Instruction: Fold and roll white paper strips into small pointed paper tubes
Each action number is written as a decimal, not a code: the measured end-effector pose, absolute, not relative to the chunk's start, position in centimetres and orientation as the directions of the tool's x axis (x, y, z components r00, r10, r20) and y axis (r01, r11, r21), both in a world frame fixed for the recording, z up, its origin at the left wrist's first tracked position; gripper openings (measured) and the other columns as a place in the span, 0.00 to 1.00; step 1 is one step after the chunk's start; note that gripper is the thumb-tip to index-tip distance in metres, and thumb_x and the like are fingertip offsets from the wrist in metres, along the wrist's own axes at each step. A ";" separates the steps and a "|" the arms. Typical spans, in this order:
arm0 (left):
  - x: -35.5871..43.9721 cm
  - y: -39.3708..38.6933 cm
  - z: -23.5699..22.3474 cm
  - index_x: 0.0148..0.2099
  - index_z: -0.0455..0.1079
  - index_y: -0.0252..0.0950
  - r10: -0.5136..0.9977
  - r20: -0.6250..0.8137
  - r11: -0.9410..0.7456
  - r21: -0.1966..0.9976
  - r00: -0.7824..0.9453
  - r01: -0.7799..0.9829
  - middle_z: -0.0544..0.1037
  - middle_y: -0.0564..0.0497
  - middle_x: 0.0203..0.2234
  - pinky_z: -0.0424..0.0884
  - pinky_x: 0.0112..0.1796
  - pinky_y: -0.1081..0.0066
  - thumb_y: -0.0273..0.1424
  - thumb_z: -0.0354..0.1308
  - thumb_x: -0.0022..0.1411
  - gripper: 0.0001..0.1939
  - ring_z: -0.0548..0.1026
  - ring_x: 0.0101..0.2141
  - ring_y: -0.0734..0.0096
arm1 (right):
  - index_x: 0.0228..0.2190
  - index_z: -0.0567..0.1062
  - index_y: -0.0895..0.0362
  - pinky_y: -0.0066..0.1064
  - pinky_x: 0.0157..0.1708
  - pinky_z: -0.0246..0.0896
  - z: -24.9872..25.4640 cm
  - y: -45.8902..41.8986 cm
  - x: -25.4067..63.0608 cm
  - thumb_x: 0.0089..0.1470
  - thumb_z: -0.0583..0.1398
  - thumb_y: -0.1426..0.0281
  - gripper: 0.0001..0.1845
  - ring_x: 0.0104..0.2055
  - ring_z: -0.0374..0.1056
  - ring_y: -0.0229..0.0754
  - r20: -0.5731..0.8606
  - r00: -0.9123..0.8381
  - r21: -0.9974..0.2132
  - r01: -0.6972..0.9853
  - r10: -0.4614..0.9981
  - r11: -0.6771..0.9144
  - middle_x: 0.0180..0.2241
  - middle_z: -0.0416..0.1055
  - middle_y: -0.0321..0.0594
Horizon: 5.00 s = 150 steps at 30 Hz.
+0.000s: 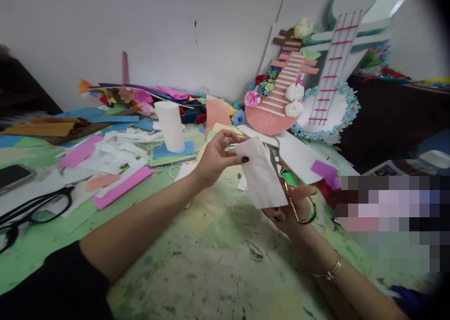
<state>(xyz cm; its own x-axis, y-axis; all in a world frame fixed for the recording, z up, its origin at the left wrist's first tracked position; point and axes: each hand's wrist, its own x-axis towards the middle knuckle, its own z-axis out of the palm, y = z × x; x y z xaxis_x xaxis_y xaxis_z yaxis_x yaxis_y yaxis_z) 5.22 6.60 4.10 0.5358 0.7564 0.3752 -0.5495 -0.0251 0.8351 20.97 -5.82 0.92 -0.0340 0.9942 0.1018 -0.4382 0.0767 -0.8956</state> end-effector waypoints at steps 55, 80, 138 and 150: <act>4.5 8.2 4.0 0.29 0.72 0.34 0.720 0.433 -0.226 0.885 0.543 -0.407 0.76 0.54 0.23 0.70 0.29 0.77 0.33 0.71 0.48 0.12 0.73 0.25 0.79 | 0.39 0.69 0.52 0.21 0.08 0.46 0.4 -5.7 20.9 0.36 0.62 0.36 0.38 0.09 0.45 0.28 0.206 -0.092 -0.913 -0.376 0.974 0.157 0.14 0.60 0.25; 4.3 7.7 3.7 0.31 0.77 0.31 0.662 0.279 -0.130 0.957 0.696 -0.260 0.76 0.51 0.24 0.68 0.25 0.77 0.34 0.71 0.45 0.13 0.72 0.24 0.77 | 0.29 0.67 0.55 0.18 0.08 0.44 0.5 -5.8 19.9 0.32 0.66 0.38 0.36 0.11 0.48 0.26 0.182 0.011 -0.940 -0.291 0.983 0.177 0.15 0.59 0.25; 3.9 7.8 4.1 0.26 0.77 0.32 0.564 0.159 -0.105 0.987 0.811 -0.120 0.76 0.51 0.20 0.67 0.22 0.78 0.37 0.70 0.45 0.12 0.71 0.21 0.78 | 0.30 0.70 0.56 0.21 0.10 0.43 0.5 -6.1 19.9 0.31 0.67 0.39 0.36 0.13 0.47 0.27 0.125 -0.010 -0.955 -0.274 0.992 0.118 0.16 0.59 0.26; 3.9 7.5 4.2 0.24 0.75 0.32 0.554 0.171 -0.096 0.985 0.815 -0.142 0.73 0.53 0.18 0.65 0.20 0.78 0.37 0.70 0.46 0.13 0.69 0.20 0.79 | 0.29 0.70 0.56 0.22 0.13 0.44 0.0 -5.9 20.3 0.28 0.68 0.39 0.36 0.15 0.50 0.30 0.135 -0.009 -0.971 -0.199 0.991 0.130 0.17 0.61 0.29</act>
<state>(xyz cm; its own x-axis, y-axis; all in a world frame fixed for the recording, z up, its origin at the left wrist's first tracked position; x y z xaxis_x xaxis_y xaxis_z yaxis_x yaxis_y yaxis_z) 3.94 7.49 4.16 0.8149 0.5537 0.1711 -0.1419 -0.0957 0.9852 20.33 -5.87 -0.02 -0.0094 0.9908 0.1347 -0.1988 0.1301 -0.9714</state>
